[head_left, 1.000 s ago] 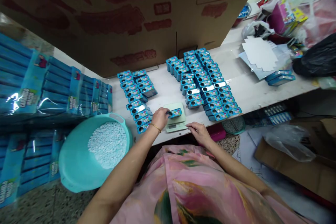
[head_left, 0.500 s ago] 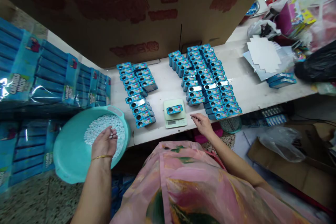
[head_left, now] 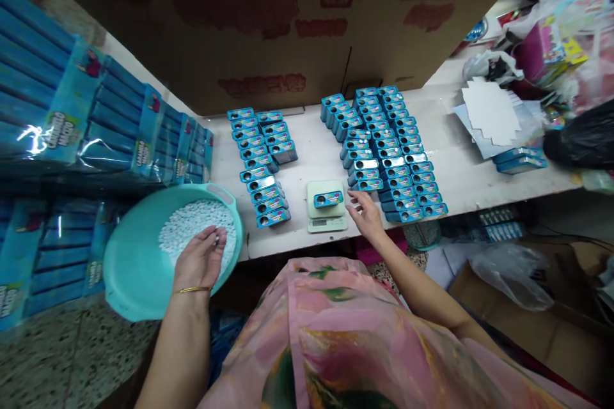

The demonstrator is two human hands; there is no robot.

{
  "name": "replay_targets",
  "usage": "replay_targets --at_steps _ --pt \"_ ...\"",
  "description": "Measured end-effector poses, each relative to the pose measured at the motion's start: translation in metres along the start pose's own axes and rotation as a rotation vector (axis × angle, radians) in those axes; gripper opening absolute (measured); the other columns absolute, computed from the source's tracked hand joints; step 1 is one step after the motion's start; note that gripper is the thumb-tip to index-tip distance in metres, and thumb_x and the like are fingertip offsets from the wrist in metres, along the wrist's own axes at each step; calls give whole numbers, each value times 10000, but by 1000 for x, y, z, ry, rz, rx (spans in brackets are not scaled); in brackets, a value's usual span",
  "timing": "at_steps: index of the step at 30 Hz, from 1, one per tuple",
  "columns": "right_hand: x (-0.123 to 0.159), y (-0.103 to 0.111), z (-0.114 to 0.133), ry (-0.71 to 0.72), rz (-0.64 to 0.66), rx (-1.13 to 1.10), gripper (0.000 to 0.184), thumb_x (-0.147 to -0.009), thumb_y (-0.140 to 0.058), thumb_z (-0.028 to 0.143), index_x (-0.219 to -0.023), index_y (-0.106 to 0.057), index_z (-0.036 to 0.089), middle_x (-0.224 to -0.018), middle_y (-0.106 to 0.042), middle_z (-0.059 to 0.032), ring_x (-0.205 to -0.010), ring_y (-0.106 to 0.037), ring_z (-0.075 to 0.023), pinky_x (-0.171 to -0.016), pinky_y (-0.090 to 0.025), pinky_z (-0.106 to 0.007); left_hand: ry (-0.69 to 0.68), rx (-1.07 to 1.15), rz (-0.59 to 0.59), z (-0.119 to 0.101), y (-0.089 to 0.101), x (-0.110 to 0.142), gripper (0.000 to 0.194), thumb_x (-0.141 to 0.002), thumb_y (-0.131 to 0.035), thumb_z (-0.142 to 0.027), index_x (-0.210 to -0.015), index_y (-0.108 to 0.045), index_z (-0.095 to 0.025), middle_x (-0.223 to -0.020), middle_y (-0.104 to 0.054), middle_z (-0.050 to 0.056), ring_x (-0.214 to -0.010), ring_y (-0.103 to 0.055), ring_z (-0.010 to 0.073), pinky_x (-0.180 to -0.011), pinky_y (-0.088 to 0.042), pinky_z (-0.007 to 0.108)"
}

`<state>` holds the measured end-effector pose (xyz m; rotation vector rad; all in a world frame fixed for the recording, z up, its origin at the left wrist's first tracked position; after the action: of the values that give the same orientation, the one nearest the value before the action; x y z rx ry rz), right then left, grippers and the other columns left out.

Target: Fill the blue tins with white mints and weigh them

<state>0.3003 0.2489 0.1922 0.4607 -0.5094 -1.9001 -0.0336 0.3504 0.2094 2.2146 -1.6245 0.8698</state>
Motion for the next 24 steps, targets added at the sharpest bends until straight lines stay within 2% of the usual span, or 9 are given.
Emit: replay_targets --at_steps 3,6,8,10,12,15,17,21,24 --pt "-1 -3 4 9 5 3 292 -760 -476 192 -1046 -539 192 -1000 -532 -68 -794 -527 -130 -631 -470 -238 -168 -338 200 8 -32 11 173 -589 -615 -111 -755 -590 -153 -717 -611 15 -688 -563 125 -667 -470 252" --pt "1 -4 5 10 21 3 257 -767 -470 193 -1006 -565 186 -964 -562 -64 -817 -538 -137 -650 -469 -242 -478 -832 446 18 -82 22 136 -658 -589 -209 -787 -609 -172 -768 -611 19 -715 -549 148 -714 -445 299" --pt "6 -3 3 -2 22 6 246 -770 -470 197 -992 -575 183 -947 -577 -62 -822 -543 -142 -651 -468 -245 -688 -1045 610 25 -116 30 116 -711 -525 -185 -796 -603 -175 -806 -607 34 -784 -546 162 -754 -426 305" --pt "12 0 0 -24 14 9 234 -771 -472 201 -975 -585 180 -927 -589 -61 -811 -547 -143 -643 -467 -247 -843 -1212 696 31 -144 36 155 -750 -460 -152 -829 -592 -167 -850 -598 57 -828 -541 170 -767 -419 304" --pt "20 2 -5 -45 4 6 217 -774 -469 206 -948 -596 178 -900 -598 -59 -804 -551 -145 -636 -465 -246 -923 -1352 750 38 -163 39 189 -767 -419 -128 -857 -583 -160 -887 -585 76 -832 -543 173 -751 -424 301" --pt "29 7 -12 -68 -1 -2 199 -778 -462 207 -909 -609 178 -878 -605 -59 -799 -555 -147 -633 -463 -247 -949 -1478 798 51 -175 36 198 -767 -413 -113 -862 -580 -160 -898 -574 83 -818 -551 175 -731 -431 295" --pt "33 10 -15 -80 2 1 199 -778 -458 207 -902 -611 181 -881 -605 -59 -794 -556 -147 -631 -462 -249 -946 -1455 816 58 -176 34 197 -752 -444 -111 -883 -579 -167 -915 -575 77 -841 -549 174 -750 -429 290" --pt "33 13 -21 -82 18 17 199 -781 -453 217 -896 -612 184 -873 -606 -57 -793 -556 -149 -628 -461 -252 -915 -1234 796 58 -173 31 239 -711 -499 -96 -922 -578 -178 -952 -582 67 -875 -541 168 -790 -420 289" --pt "29 13 -25 -52 37 28 199 -783 -454 231 -896 -610 182 -866 -608 -56 -795 -555 -153 -634 -460 -259 -896 -1039 680 44 -158 27 174 -727 -498 -153 -868 -596 -178 -888 -594 61 -829 -548 161 -774 -424 284"
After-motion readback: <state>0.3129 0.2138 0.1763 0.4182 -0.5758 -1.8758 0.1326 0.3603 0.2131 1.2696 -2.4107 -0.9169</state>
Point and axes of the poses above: each hand's wrist, its own x-axis away from the middle knuckle, its own y-axis out of the back of the hand, z = x × y, the point moved 1 cm from there along -x, towards the middle knuckle
